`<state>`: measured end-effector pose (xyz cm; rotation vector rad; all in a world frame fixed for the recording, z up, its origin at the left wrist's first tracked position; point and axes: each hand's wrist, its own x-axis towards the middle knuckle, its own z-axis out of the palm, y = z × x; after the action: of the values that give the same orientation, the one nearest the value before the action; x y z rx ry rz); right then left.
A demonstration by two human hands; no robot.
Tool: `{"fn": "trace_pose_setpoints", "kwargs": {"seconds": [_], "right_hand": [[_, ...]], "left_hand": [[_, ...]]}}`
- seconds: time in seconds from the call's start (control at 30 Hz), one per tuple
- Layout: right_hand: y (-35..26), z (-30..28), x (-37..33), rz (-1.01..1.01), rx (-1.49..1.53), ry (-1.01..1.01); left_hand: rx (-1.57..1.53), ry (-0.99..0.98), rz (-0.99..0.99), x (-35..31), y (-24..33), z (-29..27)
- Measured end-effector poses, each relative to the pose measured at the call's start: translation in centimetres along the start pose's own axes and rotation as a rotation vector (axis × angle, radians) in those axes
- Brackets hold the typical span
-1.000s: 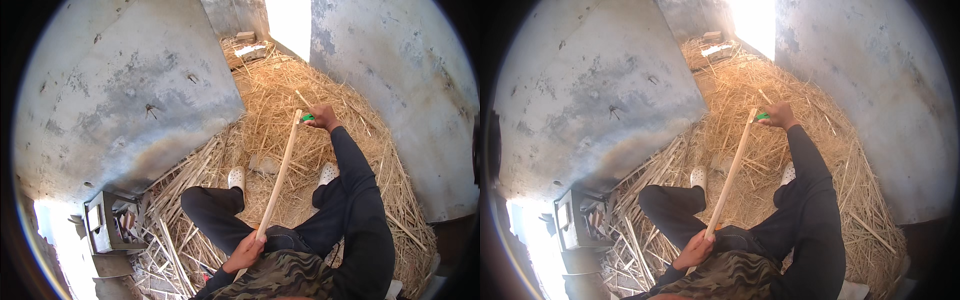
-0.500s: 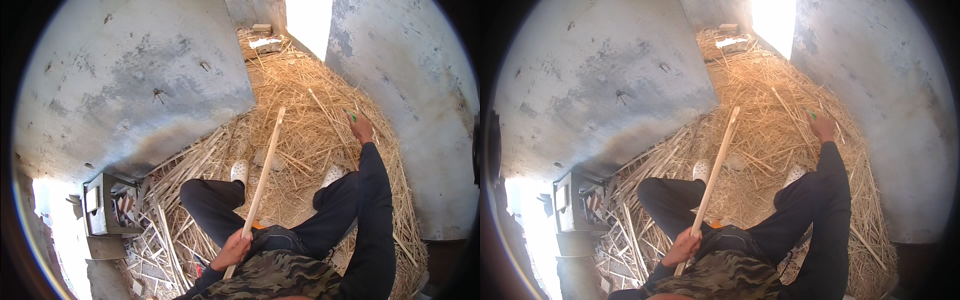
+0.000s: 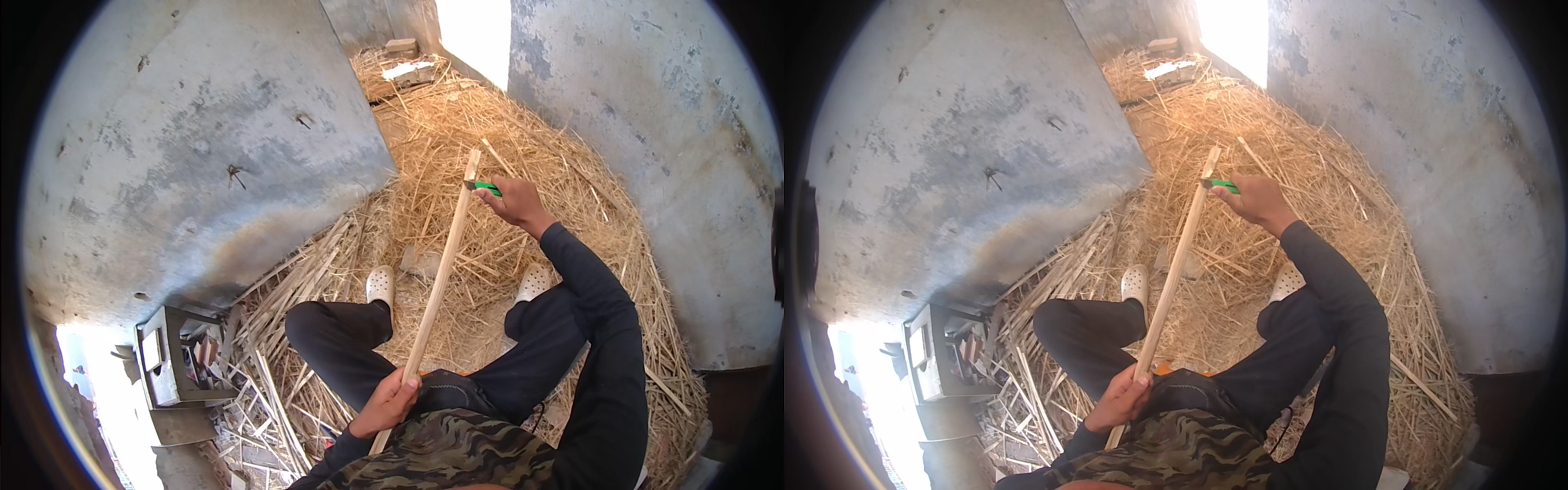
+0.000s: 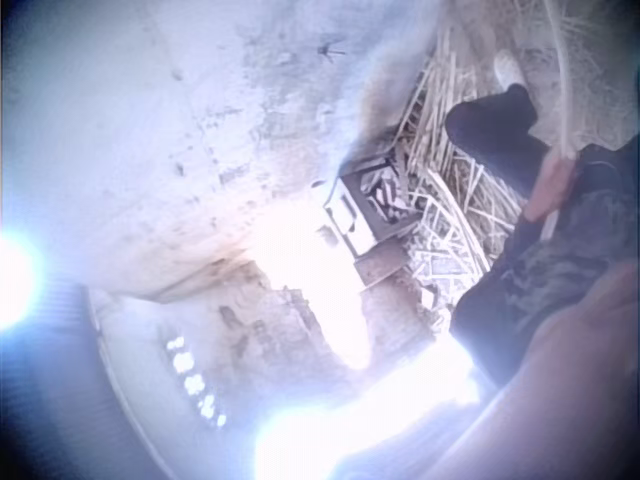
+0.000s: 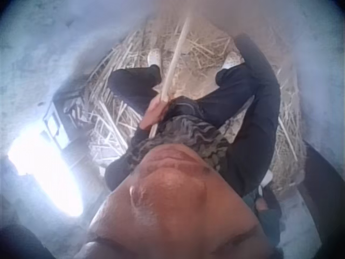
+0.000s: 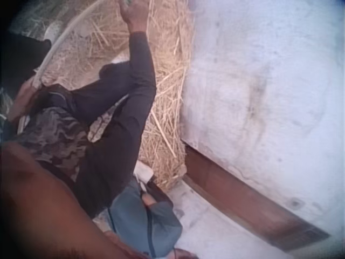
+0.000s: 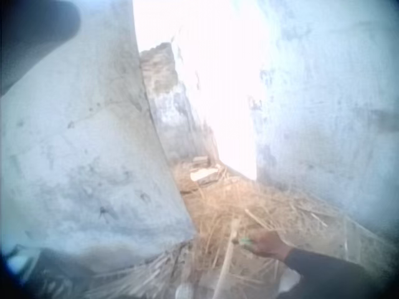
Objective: The person sits on a bed of straw and uses a green utility knife to shave the outer layer off a long bamboo stick. They hold the stick with their left hand and scrape the blade along its length with their right hand, rotating the stick to smooth different sides.
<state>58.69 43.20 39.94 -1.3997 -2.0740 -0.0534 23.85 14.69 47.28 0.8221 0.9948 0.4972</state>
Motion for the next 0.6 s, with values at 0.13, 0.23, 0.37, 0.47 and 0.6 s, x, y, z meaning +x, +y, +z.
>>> {"fn": "trace_pose_setpoints", "kwargs": {"seconds": [0.13,0.23,0.37,0.47,0.6], "right_hand": [[1.0,0.5,0.5,0.068,-0.122,-0.018],[2.2,0.0,0.7,0.009,-0.244,-0.01],[4.3,-0.3,0.9,-0.102,-0.329,0.061],[5.7,0.8,1.1,-0.084,-0.344,0.028],[8.0,1.6,0.7,-0.071,-0.348,-0.047]], "left_hand": [[0.064,0.024,0.008,-0.2,-0.1,0.3],[0.134,0.03,0.059,-0.2,-0.6,0.4],[0.233,0.031,0.089,0.1,-1.6,0.1],[0.198,0.017,0.086,0.9,-1.9,-0.2],[0.183,0.031,0.105,0.1,-1.5,0.3]]}}
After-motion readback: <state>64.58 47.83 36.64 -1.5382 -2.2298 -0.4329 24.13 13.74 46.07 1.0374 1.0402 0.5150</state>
